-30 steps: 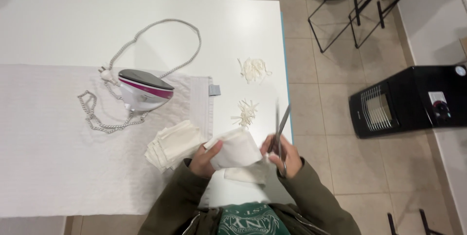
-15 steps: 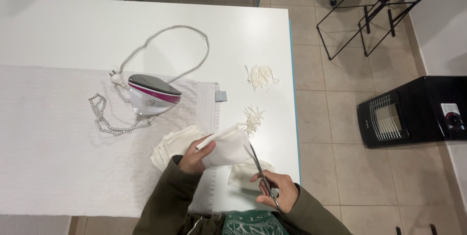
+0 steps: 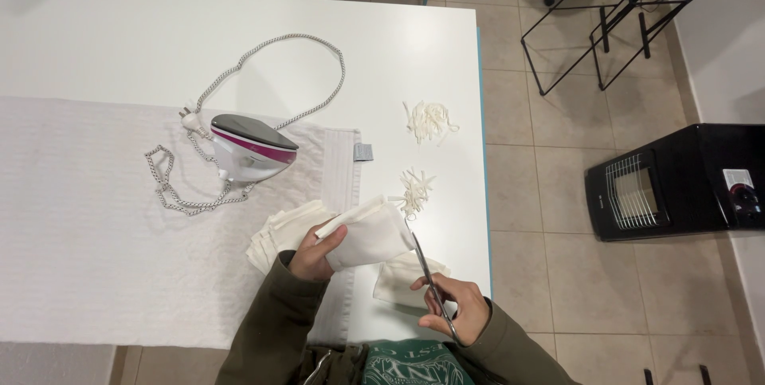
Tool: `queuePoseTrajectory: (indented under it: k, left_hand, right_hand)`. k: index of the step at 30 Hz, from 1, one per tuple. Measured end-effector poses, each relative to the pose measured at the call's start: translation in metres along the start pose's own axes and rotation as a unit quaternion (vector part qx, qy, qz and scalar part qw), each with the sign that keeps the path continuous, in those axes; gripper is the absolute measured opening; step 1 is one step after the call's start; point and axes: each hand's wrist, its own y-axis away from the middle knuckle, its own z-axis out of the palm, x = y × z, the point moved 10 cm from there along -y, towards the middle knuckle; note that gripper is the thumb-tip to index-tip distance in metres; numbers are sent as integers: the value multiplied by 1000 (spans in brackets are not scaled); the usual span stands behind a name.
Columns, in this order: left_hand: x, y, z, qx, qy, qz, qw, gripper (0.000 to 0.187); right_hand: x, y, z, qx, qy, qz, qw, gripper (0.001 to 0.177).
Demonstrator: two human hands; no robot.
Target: Trim small rectangular pieces of white fabric using scissors on a worktable.
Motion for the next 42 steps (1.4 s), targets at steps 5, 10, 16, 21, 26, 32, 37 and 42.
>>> queuePoseTrajectory:
  k: [5,10,16,21,26,32,37,42]
  left_hand:
    - [-1,1,0,-8,-3,4,1000,53]
    - [-2,0,-2,-8,-5,10,1000,51]
    - [-5,-2,-2,-4,20,-6,1000,50]
    - [-6,-5,-7,-3,11,12,1000,51]
    - [-6,-8,-3,-16,13,9,1000,52]
    - [-12,-10,-5,-22,18,5,1000,52]
    - [-11,-11,-4,-17,19,7,1000,52]
    - [-18,-12,-1,-21,27,-21,999,52]
  right_hand:
    - [0,-2,1,-1,5,14,1000,55]
    - [7,-3,0,1,3,32,999,50]
    - [14,-3,-2,8,22,39,999,44]
    - [28,-1,-4,23,20,62,998,38]
    - [39,1,-5,35,19,56,998,34]
    - [45,4,-9,47,4,75,996,32]
    - [55,7,-9,44,-24,101,994,33]
    - [49,1,-7,19,-45,40,998,44]
